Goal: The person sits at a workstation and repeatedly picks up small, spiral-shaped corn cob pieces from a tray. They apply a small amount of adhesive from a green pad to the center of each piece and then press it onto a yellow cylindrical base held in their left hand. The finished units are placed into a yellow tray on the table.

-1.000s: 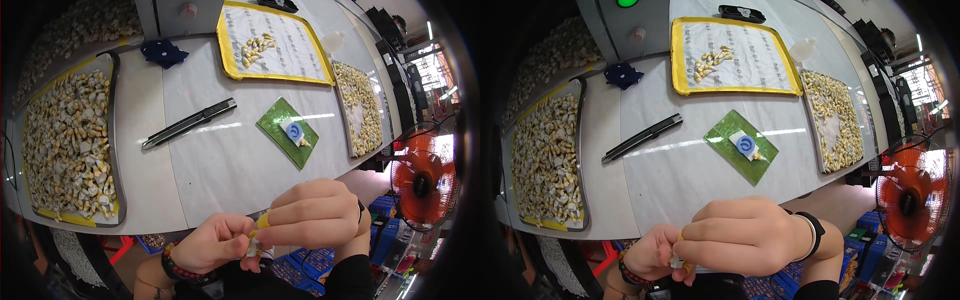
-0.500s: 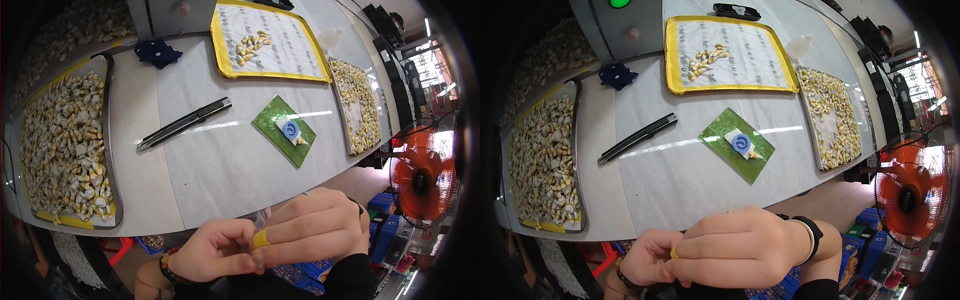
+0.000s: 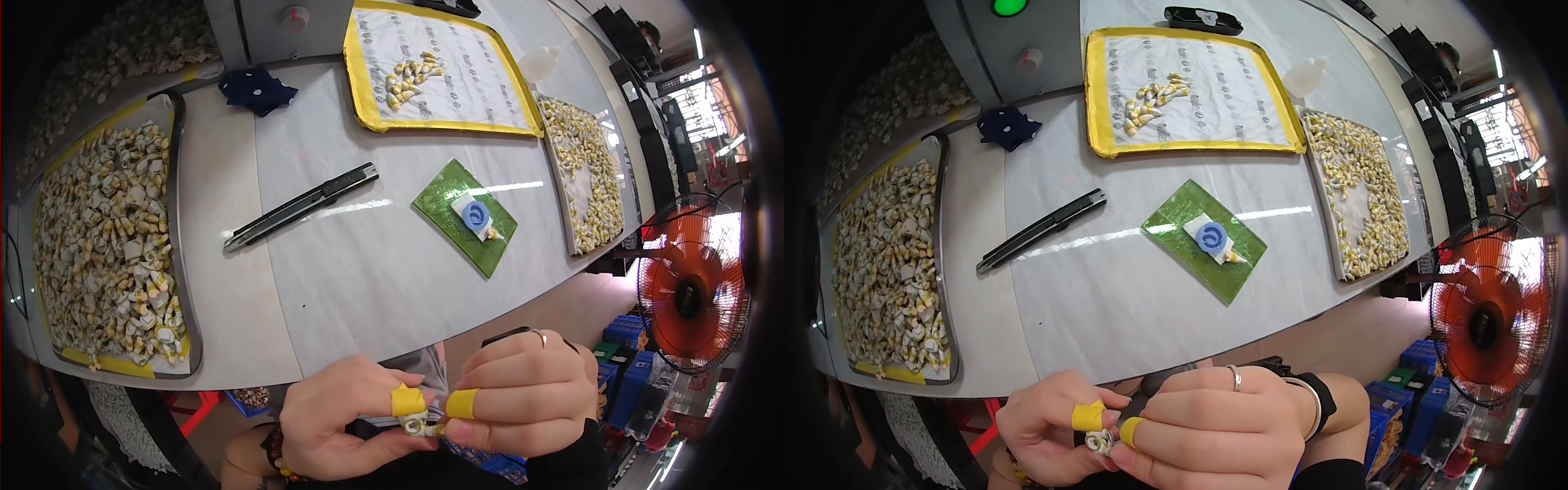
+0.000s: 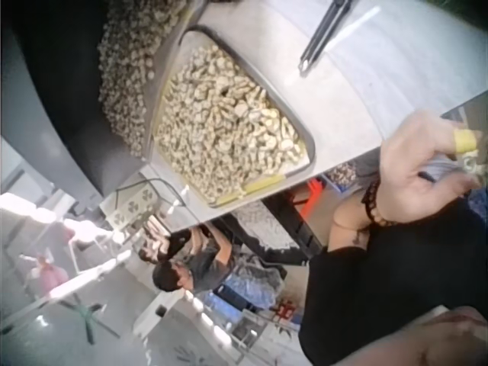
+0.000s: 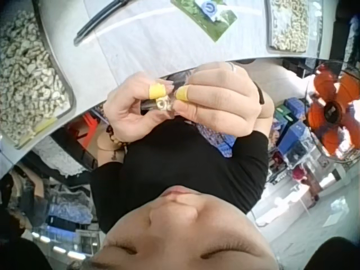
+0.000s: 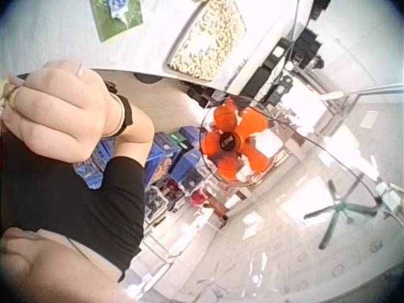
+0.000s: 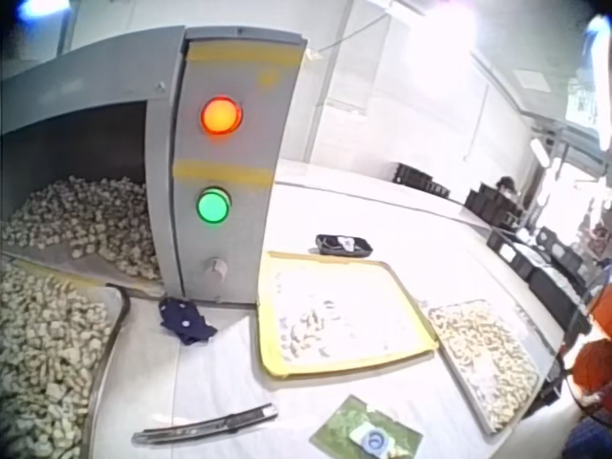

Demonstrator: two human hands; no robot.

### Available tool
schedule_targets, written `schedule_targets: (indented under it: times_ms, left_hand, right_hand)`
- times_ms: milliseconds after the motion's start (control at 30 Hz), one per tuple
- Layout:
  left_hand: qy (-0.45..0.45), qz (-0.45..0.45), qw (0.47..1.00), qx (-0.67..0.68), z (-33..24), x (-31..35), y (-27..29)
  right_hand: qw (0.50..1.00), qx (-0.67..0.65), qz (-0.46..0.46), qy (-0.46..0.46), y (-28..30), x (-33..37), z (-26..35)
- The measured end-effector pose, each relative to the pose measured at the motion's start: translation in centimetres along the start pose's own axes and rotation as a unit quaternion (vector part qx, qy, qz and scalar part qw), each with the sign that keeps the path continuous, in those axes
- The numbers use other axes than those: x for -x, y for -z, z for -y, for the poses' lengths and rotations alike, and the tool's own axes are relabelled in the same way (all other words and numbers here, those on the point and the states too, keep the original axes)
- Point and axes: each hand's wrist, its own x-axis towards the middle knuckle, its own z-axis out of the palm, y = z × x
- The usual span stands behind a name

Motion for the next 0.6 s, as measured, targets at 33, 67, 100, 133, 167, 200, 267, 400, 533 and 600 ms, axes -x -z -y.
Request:
schedule_targets:
  times_ms: [33, 67, 100, 133, 167, 200, 267, 400, 533, 600]
  left_hand:
    - [-0.001, 0.002, 1.000, 0.002, 0.1, -0.1, -0.1]
    - [-0.001, 0.004, 1.000, 0.003, 0.2, -0.3, -0.2]
    - [0.008, 0.007, 1.000, -0.012, 0.3, -0.2, 0.0]
    - [0.011, 0.018, 1.000, -0.016, 0.2, -0.3, 0.0]
    - [0.011, 0.027, 0.999, -0.019, 0.4, -0.3, -0.1]
    - [0.022, 0.017, 1.000, 0.000, 0.3, -0.3, -0.3]
    - [0.045, -0.013, 0.999, 0.028, -1.1, 0.3, -0.2]
    - [0.086, -0.101, 0.986, 0.106, 0.4, 1.1, -0.1]
    - [0.072, -0.030, 0.982, 0.171, -0.1, 0.5, 0.5]
    - [0.081, -0.022, 0.981, 0.177, 0.2, 0.6, 0.7]
  right_hand:
    - [1.000, -0.001, 0.002, -0.004, 0.1, 0.2, 0.0]
    - [1.000, 0.002, -0.008, -0.003, -0.1, 0.3, -0.1]
    - [1.000, 0.006, -0.019, -0.004, -0.6, 0.3, -0.3]
    - [0.999, 0.022, -0.026, -0.010, -0.2, 0.3, 0.1]
    - [0.999, 0.027, 0.020, -0.005, 0.8, 0.0, 0.0]
    - [0.998, 0.056, -0.003, -0.005, 2.0, 0.1, -0.3]
    - [0.993, 0.104, -0.047, 0.010, 4.2, 0.1, -0.5]
    - [0.850, 0.380, -0.249, -0.268, 11.5, 4.0, -5.2]
    - [0.807, 0.432, 0.034, -0.401, 17.9, 13.4, -11.0]
    - [0.774, 0.371, 0.040, -0.512, 17.3, 14.7, -12.0]
